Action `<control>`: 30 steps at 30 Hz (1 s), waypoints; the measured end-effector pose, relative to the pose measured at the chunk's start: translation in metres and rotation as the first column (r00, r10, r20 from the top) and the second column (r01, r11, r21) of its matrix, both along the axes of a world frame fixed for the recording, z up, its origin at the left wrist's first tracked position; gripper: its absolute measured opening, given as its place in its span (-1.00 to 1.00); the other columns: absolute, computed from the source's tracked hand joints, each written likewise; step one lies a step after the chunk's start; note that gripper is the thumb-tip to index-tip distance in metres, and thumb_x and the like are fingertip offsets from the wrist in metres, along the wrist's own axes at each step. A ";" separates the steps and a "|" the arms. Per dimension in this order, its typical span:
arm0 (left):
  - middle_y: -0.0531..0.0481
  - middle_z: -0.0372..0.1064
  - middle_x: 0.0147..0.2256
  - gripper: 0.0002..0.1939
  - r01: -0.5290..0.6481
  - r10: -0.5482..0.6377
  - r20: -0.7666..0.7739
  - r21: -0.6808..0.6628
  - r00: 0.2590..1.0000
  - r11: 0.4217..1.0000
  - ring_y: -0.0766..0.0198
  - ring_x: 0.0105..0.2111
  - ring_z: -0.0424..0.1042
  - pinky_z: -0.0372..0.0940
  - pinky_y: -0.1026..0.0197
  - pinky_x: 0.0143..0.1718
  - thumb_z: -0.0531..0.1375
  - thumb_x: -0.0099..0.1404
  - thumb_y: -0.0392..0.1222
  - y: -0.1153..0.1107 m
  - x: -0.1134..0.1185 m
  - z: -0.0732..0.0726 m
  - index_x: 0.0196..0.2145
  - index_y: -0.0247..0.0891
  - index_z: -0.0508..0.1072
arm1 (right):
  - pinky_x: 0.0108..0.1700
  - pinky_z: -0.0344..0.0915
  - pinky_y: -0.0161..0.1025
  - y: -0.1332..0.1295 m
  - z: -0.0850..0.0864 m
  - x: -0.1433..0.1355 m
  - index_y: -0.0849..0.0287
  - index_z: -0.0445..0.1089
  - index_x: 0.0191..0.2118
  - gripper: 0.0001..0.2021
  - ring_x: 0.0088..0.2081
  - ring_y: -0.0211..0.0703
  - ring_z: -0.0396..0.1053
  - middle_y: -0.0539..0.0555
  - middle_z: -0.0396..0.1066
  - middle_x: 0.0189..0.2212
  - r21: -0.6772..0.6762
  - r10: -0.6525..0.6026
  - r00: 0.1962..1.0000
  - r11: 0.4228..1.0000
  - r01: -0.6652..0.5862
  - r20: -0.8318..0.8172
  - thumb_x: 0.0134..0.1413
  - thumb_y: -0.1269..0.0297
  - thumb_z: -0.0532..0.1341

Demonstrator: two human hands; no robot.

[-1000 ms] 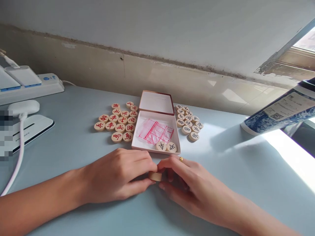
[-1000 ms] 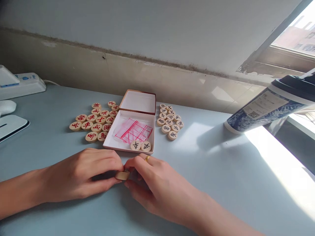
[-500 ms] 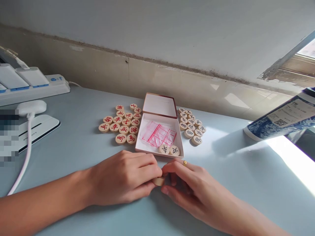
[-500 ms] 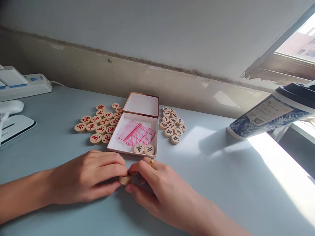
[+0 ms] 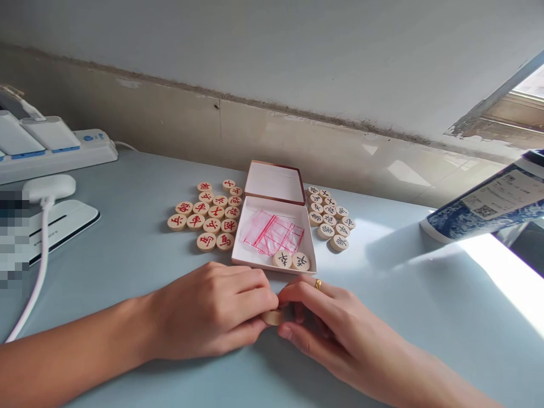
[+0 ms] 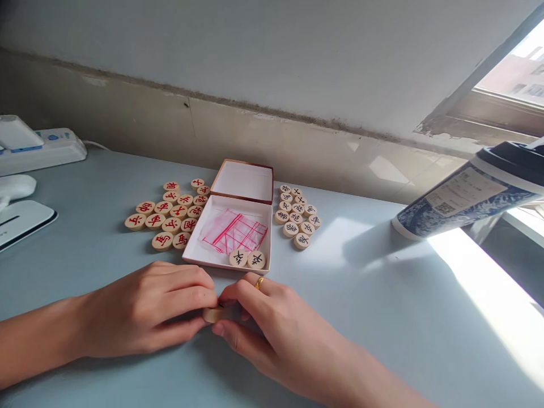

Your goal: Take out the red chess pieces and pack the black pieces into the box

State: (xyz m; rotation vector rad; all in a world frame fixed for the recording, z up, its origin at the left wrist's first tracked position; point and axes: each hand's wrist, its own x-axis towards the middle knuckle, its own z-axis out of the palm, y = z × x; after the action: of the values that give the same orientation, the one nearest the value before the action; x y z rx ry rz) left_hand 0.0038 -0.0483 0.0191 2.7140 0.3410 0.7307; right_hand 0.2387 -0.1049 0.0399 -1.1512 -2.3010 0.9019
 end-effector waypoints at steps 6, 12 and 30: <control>0.01 0.45 -0.33 -0.85 -0.006 0.006 0.001 0.005 1.000 1.000 0.30 -0.36 0.47 0.30 0.28 -0.35 0.07 0.49 -0.33 0.000 0.001 0.002 -0.24 -0.30 0.42 | -0.36 0.25 -0.37 -0.001 -0.002 0.001 0.15 0.32 -0.23 -0.94 -0.39 -0.34 0.30 -0.03 0.39 -0.32 -0.008 0.002 1.000 1.000 -0.002 0.008 0.34 0.38 0.18; 0.01 0.44 -0.34 -0.83 -0.009 0.009 0.014 0.025 1.000 1.000 0.31 -0.37 0.47 0.30 0.29 -0.35 0.07 0.50 -0.32 -0.001 0.001 0.001 -0.25 -0.31 0.42 | -0.38 0.25 -0.36 0.002 0.001 -0.003 0.16 0.38 -0.22 -0.90 -0.41 -0.34 0.31 0.00 0.41 -0.30 -0.026 -0.036 0.999 0.999 0.036 0.014 0.38 0.31 0.17; 0.01 0.45 -0.27 -0.88 -0.037 0.033 0.056 0.069 0.998 0.997 0.34 -0.32 0.49 0.32 0.32 -0.30 0.09 0.49 -0.32 -0.004 0.002 0.002 -0.18 -0.29 0.43 | -0.46 0.14 -0.35 -0.001 -0.004 -0.009 0.17 0.31 -0.33 -0.81 -0.48 -0.34 0.18 -0.04 0.31 -0.44 0.023 -0.080 0.993 0.997 0.078 0.082 0.34 0.26 0.19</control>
State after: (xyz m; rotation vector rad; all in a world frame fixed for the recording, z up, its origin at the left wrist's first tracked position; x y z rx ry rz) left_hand 0.0059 -0.0518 0.0209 2.7540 0.3577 0.8403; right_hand 0.2295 -0.1060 0.0362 -1.2841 -2.3067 0.8144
